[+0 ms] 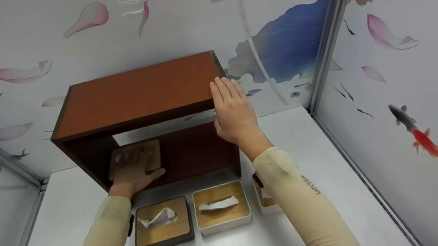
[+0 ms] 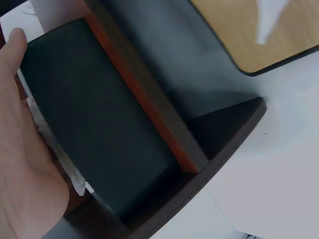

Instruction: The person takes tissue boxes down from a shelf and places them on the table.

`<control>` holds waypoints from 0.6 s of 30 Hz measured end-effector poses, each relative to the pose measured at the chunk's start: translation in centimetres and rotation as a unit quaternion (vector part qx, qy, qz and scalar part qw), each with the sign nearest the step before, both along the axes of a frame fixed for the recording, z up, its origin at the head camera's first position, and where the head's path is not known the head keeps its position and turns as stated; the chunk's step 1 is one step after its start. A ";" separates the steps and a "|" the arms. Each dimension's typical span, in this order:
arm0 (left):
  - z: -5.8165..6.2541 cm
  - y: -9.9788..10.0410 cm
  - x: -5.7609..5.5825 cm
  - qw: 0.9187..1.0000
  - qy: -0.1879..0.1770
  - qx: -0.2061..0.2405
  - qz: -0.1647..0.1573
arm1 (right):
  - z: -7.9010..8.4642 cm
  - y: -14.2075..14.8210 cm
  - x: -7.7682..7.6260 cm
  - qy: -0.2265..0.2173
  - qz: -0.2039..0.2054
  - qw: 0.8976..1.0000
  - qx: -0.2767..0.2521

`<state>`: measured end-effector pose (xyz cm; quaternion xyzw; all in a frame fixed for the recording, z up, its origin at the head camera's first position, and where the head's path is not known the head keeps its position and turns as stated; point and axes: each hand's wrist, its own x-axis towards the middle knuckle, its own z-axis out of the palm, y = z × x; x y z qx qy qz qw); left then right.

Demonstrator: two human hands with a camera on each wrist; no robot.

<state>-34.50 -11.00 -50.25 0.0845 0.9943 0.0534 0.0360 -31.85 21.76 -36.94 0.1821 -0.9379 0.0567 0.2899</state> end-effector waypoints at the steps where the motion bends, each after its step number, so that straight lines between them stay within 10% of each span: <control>1: 0.0 0.1 0.1 1.000 0.006 -0.007 -0.002 | 0.0 0.1 0.0 0.002 0.000 1.000 0.000; 10: 1.2 1.4 1.5 0.996 0.011 -0.073 -0.043 | 0.0 0.2 -0.2 0.007 -0.003 1.000 -0.011; 18: 3.1 0.5 0.7 0.992 -0.058 -0.079 -0.075 | -0.2 -0.1 -0.2 0.010 0.003 1.000 -0.022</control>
